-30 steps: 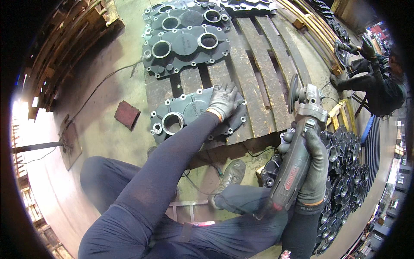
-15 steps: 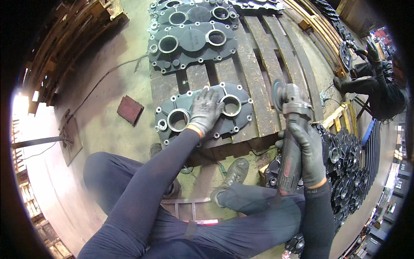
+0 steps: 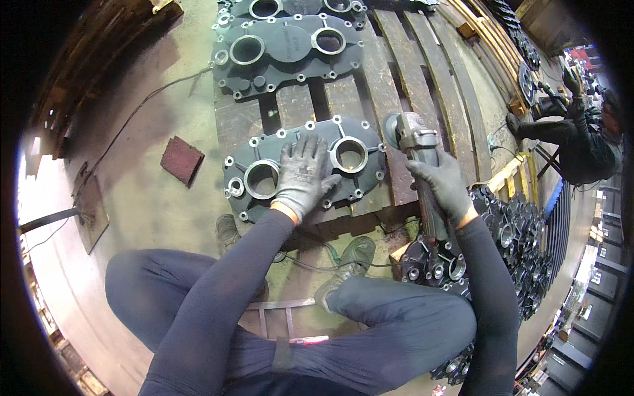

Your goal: The person sits on the floor and uses an angle grinder to smooth the edges of metal cylinder head parts. They handle the parts one at a time, flipping them over to grind different sides, and place finished pieces onto a nearby stack.

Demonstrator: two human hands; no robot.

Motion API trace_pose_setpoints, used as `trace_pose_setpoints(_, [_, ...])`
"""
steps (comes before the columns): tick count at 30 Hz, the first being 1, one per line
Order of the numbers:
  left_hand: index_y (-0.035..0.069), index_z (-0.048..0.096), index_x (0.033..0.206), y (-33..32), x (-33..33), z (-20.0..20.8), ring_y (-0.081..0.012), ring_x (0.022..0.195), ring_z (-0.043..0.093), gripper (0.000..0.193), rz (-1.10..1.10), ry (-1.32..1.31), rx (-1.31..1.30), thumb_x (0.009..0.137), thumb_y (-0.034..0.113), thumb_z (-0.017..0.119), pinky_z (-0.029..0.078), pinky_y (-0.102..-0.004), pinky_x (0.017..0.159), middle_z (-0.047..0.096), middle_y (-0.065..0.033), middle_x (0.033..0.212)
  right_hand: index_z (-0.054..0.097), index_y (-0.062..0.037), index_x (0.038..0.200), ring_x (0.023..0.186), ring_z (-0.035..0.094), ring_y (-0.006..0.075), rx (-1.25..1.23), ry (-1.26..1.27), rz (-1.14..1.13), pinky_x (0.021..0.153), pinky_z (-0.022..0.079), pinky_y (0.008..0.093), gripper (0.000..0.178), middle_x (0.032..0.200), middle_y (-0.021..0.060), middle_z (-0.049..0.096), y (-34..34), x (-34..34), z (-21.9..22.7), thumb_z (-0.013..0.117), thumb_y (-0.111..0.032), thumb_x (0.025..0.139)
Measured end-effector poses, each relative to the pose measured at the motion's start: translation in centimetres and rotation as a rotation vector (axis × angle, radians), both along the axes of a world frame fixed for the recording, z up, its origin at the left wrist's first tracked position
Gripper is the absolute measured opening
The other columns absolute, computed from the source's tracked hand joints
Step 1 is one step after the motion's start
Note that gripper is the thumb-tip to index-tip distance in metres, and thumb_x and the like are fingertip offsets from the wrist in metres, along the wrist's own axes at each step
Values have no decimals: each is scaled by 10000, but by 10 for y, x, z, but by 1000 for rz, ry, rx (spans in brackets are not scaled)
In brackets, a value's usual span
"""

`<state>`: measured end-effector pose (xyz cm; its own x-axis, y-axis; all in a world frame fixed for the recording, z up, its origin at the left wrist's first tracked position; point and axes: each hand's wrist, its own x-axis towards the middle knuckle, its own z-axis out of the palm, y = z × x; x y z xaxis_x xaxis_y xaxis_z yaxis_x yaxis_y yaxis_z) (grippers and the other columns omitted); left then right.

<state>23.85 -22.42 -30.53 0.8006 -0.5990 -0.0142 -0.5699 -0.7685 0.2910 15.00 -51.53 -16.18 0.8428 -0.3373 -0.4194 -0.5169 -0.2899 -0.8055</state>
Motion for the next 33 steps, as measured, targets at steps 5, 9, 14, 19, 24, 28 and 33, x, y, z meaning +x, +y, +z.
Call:
trace_pose_setpoints(5, [61,519,1633,3,4,-3,-364,1582,428,890,-41,-72,50,982,651,663,283,-584,1304,526,-200,1658,751,42,1117,727,736,158,-111,3,22,671,600,355,411,877,103,777,-5,20,-39,885,-295,923])
trace_pose_setpoints(9, [57,519,1633,1,3,-3,-364,1579,421,886,-44,-52,50,981,639,664,284,-597,1301,529,-203,1651,767,47,1116,748,749,181,-155,72,41,694,597,370,485,861,114,781,-9,21,-49,901,-354,879])
trace_pose_setpoints(14, [48,511,1638,3,4,-4,-377,1590,409,872,-41,-49,71,995,621,646,266,-606,1309,520,-212,1661,758,68,1131,781,775,222,-226,102,109,731,605,395,514,898,170,797,5,30,-41,888,-361,880])
trace_pose_setpoints(19, [48,500,1648,-1,3,-3,-367,1597,407,872,-47,-31,76,1006,623,633,263,-594,1312,517,-211,1668,749,81,1159,855,797,281,-252,117,102,799,613,428,563,948,223,805,-1,30,-52,879,-385,871])
trace_pose_setpoints(24, [53,493,1655,1,4,-2,-361,1604,401,864,-40,-41,92,1016,621,623,267,-585,1310,510,-206,1675,746,90,1186,897,798,281,-241,163,113,832,613,418,561,989,231,811,1,35,-56,871,-360,875])
trace_pose_setpoints(28, [55,494,1655,0,4,-1,-360,1603,402,860,-46,-31,107,1019,621,618,269,-589,1307,511,-202,1674,751,74,1188,882,787,246,-141,97,109,820,612,403,506,998,197,815,9,44,-52,867,-315,887])
trace_pose_setpoints(33, [55,497,1652,0,4,-2,-360,1597,408,859,-49,-46,93,1021,628,609,267,-593,1306,515,-198,1673,755,56,1175,827,764,195,-116,108,71,770,609,376,459,939,139,794,6,45,-46,880,-292,902])
